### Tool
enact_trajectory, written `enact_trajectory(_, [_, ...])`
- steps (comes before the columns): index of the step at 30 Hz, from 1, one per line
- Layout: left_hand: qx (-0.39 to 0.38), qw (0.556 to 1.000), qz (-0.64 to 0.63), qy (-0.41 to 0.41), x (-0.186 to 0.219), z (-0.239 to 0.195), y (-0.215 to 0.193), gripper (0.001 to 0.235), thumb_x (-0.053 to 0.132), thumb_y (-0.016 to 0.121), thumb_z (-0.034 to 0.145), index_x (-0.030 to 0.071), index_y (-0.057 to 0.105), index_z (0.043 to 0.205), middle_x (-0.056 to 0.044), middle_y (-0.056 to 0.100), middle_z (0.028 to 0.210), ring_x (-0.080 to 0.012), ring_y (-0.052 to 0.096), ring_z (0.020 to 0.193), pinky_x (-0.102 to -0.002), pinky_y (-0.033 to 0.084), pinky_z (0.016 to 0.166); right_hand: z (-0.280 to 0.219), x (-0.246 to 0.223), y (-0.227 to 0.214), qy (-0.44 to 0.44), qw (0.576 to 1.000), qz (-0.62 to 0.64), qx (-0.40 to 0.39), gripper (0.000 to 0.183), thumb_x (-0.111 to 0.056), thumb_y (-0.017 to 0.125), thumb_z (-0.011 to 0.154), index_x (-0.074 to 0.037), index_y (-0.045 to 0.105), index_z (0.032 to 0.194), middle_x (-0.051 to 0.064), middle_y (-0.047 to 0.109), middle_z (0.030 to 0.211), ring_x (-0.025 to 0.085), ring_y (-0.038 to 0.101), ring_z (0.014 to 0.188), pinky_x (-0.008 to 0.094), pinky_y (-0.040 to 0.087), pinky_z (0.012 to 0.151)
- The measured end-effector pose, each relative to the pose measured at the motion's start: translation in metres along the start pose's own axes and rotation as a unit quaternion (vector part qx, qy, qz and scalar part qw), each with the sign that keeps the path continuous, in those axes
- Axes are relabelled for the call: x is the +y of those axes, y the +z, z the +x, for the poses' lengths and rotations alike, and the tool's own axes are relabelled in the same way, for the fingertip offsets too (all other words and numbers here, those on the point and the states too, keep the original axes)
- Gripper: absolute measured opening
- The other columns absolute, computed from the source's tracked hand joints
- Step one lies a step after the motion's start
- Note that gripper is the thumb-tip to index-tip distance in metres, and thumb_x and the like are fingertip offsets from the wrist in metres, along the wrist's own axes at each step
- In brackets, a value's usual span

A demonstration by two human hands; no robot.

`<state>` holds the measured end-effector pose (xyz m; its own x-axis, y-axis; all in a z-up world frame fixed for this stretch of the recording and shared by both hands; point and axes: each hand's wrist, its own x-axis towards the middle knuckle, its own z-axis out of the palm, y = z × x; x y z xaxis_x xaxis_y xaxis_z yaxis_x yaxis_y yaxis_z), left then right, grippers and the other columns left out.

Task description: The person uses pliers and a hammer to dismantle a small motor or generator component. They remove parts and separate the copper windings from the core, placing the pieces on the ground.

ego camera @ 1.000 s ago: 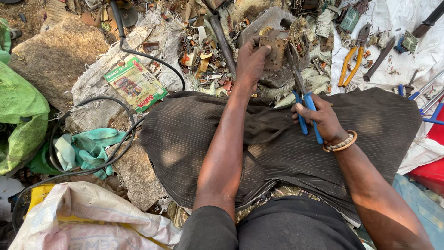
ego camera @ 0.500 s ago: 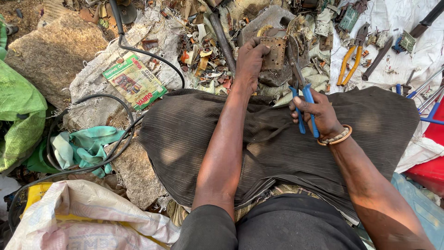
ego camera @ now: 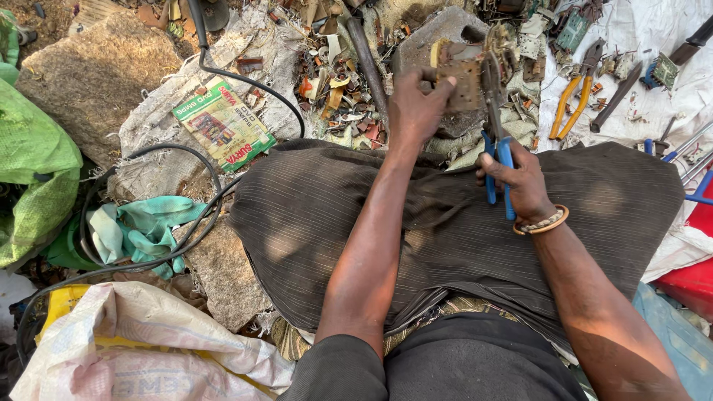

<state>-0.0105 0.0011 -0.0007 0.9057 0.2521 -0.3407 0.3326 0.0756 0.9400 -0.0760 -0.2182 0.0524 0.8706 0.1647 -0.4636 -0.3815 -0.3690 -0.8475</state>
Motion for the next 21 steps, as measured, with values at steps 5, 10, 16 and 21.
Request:
enact_trajectory(5, [-0.028, 0.998, -0.04, -0.047, 0.004, -0.003, 0.008, 0.028, 0.028, 0.078, 0.087, 0.006, 0.072, 0.103, -0.008, 0.076, 0.092, -0.0179, 0.072, 0.08, -0.037, 0.059, 0.076, -0.004, 0.0, -0.01, 0.049, 0.995, 0.085, -0.016, 0.047, -0.03, 0.069, 0.096, -0.002, 0.054, 0.13, 0.008, 0.068, 0.103, 0.019, 0.068, 0.094, 0.038, 0.06, 0.083])
enact_trajectory(10, [-0.018, 0.997, -0.069, -0.016, -0.005, 0.003, 0.012, 0.03, 0.026, 0.08, 0.084, 0.004, 0.072, 0.105, -0.008, 0.077, 0.092, -0.0157, 0.073, 0.08, -0.035, 0.061, 0.075, -0.005, 0.001, -0.02, 0.056, 0.996, 0.059, -0.023, 0.049, -0.031, 0.071, 0.094, -0.003, 0.055, 0.132, 0.009, 0.068, 0.101, 0.019, 0.068, 0.089, 0.036, 0.058, 0.08])
enact_trajectory(16, [-0.023, 0.997, -0.07, -0.027, -0.007, 0.002, 0.015, 0.032, 0.026, 0.079, 0.085, 0.003, 0.072, 0.107, -0.009, 0.077, 0.091, -0.0154, 0.073, 0.079, -0.035, 0.06, 0.075, -0.005, -0.003, -0.026, 0.031, 0.996, -0.085, 0.013, 0.05, -0.036, 0.076, 0.092, 0.001, 0.062, 0.123, 0.011, 0.068, 0.096, 0.019, 0.069, 0.084, 0.034, 0.059, 0.076])
enact_trajectory(21, [-0.015, 0.998, -0.059, -0.026, -0.003, 0.002, 0.015, 0.034, 0.028, 0.08, 0.084, 0.004, 0.072, 0.107, -0.006, 0.075, 0.092, -0.0144, 0.072, 0.079, -0.035, 0.06, 0.075, -0.002, -0.02, -0.036, 0.059, 0.991, -0.123, 0.012, 0.059, -0.037, 0.077, 0.087, -0.006, 0.061, 0.134, 0.011, 0.068, 0.096, 0.018, 0.067, 0.082, 0.034, 0.058, 0.073])
